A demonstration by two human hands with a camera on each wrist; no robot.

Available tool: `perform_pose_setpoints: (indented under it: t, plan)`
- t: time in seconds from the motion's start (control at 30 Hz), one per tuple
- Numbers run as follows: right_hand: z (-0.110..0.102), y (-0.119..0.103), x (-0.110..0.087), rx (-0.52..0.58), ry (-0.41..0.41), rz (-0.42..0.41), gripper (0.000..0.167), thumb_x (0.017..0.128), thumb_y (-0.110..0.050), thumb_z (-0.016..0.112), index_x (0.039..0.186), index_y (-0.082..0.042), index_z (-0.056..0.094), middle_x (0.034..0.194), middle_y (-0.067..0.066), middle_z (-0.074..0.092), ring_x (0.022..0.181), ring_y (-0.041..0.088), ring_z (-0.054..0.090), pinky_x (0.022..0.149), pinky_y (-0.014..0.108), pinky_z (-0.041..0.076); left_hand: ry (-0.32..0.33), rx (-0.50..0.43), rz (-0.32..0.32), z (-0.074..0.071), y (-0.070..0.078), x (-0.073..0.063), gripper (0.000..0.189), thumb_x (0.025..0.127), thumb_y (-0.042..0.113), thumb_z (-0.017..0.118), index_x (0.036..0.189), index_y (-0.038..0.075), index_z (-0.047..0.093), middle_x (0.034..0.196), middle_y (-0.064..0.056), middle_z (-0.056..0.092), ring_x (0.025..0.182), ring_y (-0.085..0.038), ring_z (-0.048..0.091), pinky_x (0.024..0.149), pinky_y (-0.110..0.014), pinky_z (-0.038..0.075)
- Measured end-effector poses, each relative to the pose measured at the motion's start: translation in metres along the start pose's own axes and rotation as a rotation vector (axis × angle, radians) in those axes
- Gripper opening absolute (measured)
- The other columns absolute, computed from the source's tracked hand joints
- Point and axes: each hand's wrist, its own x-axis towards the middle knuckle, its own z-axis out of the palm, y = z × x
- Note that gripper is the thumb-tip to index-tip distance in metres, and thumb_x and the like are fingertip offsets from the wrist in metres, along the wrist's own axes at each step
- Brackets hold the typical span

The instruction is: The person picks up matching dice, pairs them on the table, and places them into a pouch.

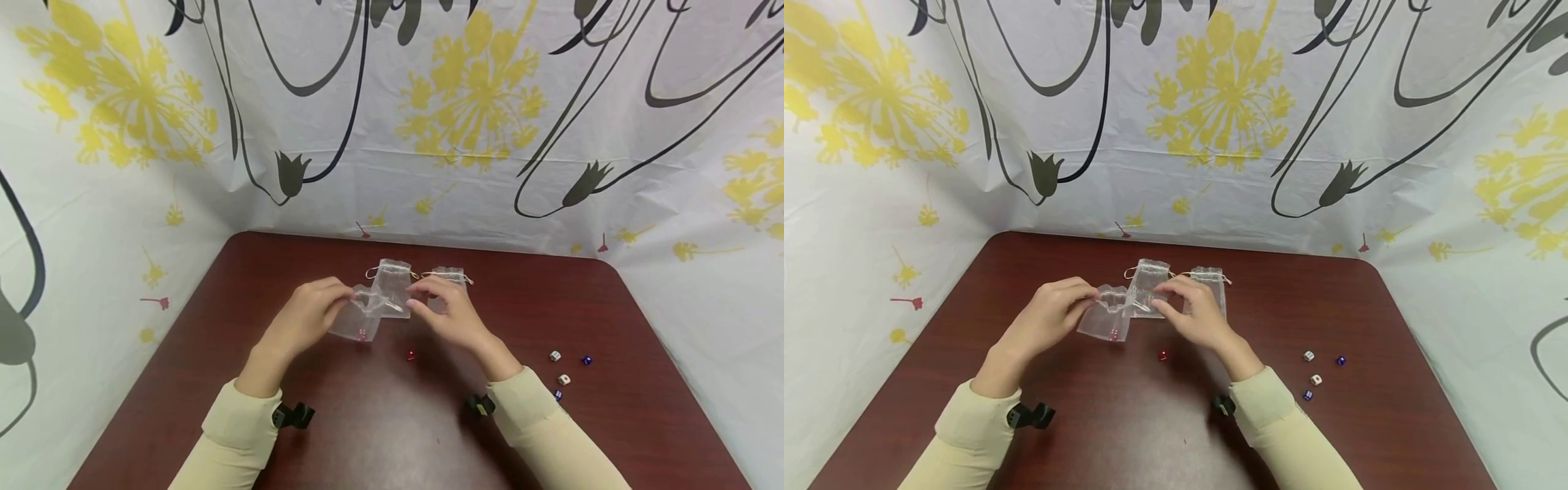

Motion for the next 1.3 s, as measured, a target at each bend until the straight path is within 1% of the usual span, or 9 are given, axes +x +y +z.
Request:
perform_pose_setpoints:
  t: [0.03,0.07,0.23,0.5,0.73,0.83,0.93,1.1,1.3]
  plan:
    - [-0.001,0.001,-0.002,-0.004,0.004,0.011,0.017,0.088,-0.007,0.078,0.104,-0.009,0.075,0.095,-0.001,0.069,0.083,0.022,0.063,0.076,0.039,0.054,-0.002,0.000,0.000,0.000,0.000,0.000,0.012,0.089,-0.002,0.074,0.099,0.003,0.077,0.092,-0.002,0.073,0.086,-0.017,0.069,0.081,-0.033,0.058]
    - [-0.002,0.003,-0.005,-0.008,0.008,0.017,0.016,0.088,-0.007,0.077,0.104,-0.008,0.075,0.095,0.000,0.070,0.084,0.021,0.064,0.076,0.042,0.054,-0.001,0.002,-0.001,0.000,0.000,0.000,0.012,0.089,-0.002,0.074,0.099,0.003,0.077,0.092,-0.002,0.073,0.086,-0.017,0.069,0.081,-0.033,0.058]
    - [-0.004,0.009,-0.014,-0.009,0.011,0.054,0.016,0.088,-0.005,0.077,0.104,-0.005,0.075,0.098,0.004,0.072,0.088,0.020,0.066,0.076,0.045,0.054,0.001,0.003,0.001,0.000,0.000,0.001,0.011,0.091,-0.001,0.072,0.099,0.004,0.077,0.093,-0.004,0.073,0.087,-0.017,0.069,0.081,-0.033,0.058]
    - [0.004,0.015,-0.024,0.004,-0.025,0.100,0.015,0.089,-0.009,0.077,0.103,-0.005,0.075,0.096,0.000,0.072,0.087,0.018,0.066,0.078,0.046,0.054,0.000,0.003,-0.005,-0.001,-0.001,0.000,0.013,0.089,-0.003,0.074,0.100,0.003,0.076,0.093,-0.003,0.073,0.086,-0.017,0.069,0.081,-0.034,0.058]
    - [0.013,0.023,-0.035,-0.022,-0.071,0.145,0.018,0.090,-0.012,0.077,0.105,-0.003,0.074,0.097,0.001,0.071,0.085,0.017,0.066,0.077,0.047,0.057,0.001,0.020,-0.013,-0.002,-0.001,-0.001,0.012,0.089,-0.003,0.074,0.099,0.003,0.077,0.092,-0.002,0.073,0.086,-0.018,0.069,0.081,-0.034,0.058]
    - [0.016,0.027,-0.039,-0.030,-0.092,0.155,0.018,0.089,-0.012,0.078,0.104,-0.002,0.074,0.093,0.000,0.070,0.082,0.017,0.065,0.073,0.045,0.058,-0.001,0.019,-0.016,-0.002,-0.001,-0.001,0.013,0.088,-0.003,0.074,0.099,0.003,0.077,0.092,-0.001,0.072,0.085,-0.017,0.069,0.080,-0.034,0.058]
    - [0.020,0.031,-0.043,-0.044,-0.117,0.156,0.017,0.089,-0.013,0.078,0.103,-0.004,0.074,0.091,-0.003,0.067,0.080,0.016,0.063,0.071,0.038,0.056,0.001,0.018,-0.016,-0.002,-0.001,-0.001,0.013,0.088,-0.004,0.075,0.099,0.004,0.076,0.092,-0.001,0.073,0.085,-0.017,0.069,0.080,-0.034,0.058]
    - [0.025,0.037,-0.050,-0.078,-0.170,0.185,0.017,0.091,-0.017,0.077,0.104,-0.007,0.075,0.090,-0.007,0.067,0.079,0.009,0.060,0.070,0.028,0.051,-0.001,0.021,-0.012,-0.001,-0.001,-0.001,0.013,0.089,-0.003,0.074,0.099,0.004,0.076,0.093,-0.001,0.073,0.085,-0.017,0.069,0.080,-0.033,0.058]
    - [0.029,0.040,-0.054,-0.108,-0.267,0.228,0.017,0.092,-0.020,0.076,0.103,-0.007,0.075,0.088,-0.007,0.067,0.074,0.008,0.059,0.067,0.028,0.051,-0.009,0.023,-0.020,-0.002,0.000,-0.002,0.013,0.089,-0.002,0.074,0.100,0.004,0.077,0.093,-0.001,0.073,0.086,-0.017,0.069,0.080,-0.033,0.058]
